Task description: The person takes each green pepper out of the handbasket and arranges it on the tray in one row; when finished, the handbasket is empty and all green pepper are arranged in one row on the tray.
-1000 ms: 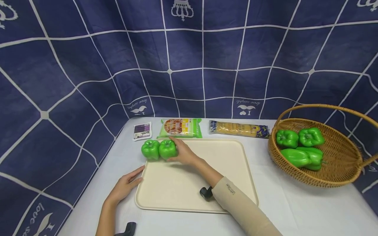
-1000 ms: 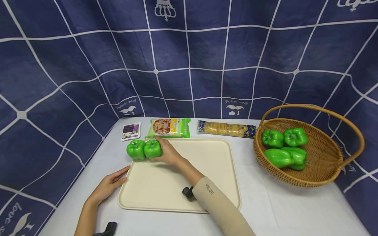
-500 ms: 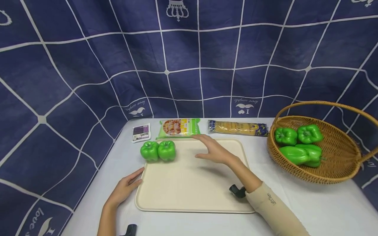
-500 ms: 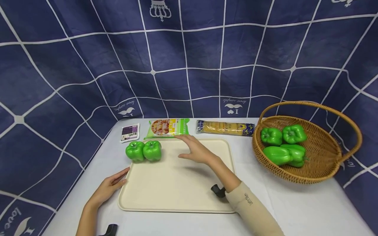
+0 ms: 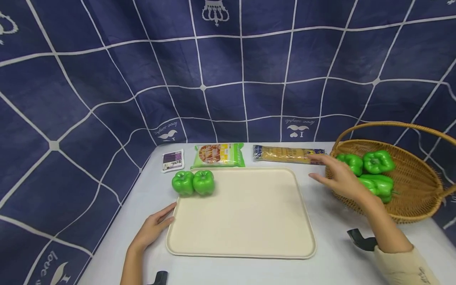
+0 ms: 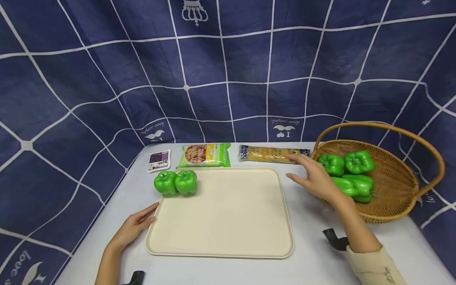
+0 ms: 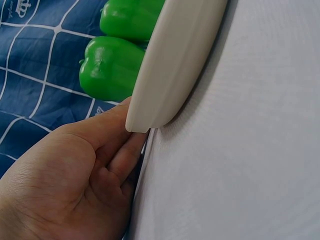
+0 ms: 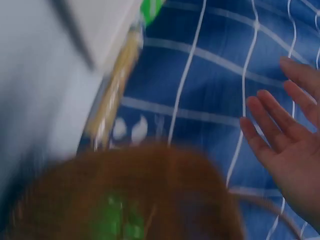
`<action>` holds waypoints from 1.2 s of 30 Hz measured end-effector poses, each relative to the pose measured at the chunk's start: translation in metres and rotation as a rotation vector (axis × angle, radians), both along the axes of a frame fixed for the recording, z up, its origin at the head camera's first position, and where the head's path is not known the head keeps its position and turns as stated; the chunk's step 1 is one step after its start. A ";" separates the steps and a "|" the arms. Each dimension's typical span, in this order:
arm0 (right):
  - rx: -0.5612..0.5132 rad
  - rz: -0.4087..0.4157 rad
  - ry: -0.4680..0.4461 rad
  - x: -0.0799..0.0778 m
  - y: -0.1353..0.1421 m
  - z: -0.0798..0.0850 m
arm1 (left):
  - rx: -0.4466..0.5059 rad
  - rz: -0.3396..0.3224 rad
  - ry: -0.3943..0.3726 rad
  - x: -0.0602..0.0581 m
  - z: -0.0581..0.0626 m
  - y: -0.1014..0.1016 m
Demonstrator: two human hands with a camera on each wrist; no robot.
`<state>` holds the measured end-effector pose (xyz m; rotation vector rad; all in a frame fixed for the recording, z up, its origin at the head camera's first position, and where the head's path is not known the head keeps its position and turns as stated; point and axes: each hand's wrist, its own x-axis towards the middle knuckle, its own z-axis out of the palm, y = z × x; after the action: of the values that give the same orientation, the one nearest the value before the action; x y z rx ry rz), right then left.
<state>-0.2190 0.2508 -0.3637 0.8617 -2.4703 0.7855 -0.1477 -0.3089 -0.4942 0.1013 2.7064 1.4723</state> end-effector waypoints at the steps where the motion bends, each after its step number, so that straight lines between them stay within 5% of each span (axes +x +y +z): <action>1: 0.005 -0.031 0.016 0.001 0.009 0.002 | 0.000 0.003 -0.002 0.000 0.001 0.000; 9: 0.026 -0.164 -0.040 0.010 0.074 0.008 | -0.014 0.009 -0.001 -0.002 -0.001 -0.002; 16: 0.083 -0.216 -0.268 0.009 0.111 -0.004 | -0.018 0.003 0.000 -0.002 -0.002 -0.001; 22: 0.145 -0.184 -0.443 0.008 0.129 -0.013 | -0.013 0.014 -0.014 -0.001 -0.001 -0.001; 36: 0.159 -0.088 -0.534 -0.003 0.138 -0.027 | 0.009 0.009 -0.008 -0.001 -0.002 -0.002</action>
<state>-0.2218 0.3893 -0.3905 0.6492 -3.0488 0.8878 -0.1488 -0.3105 -0.4960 0.0827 2.6978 1.4841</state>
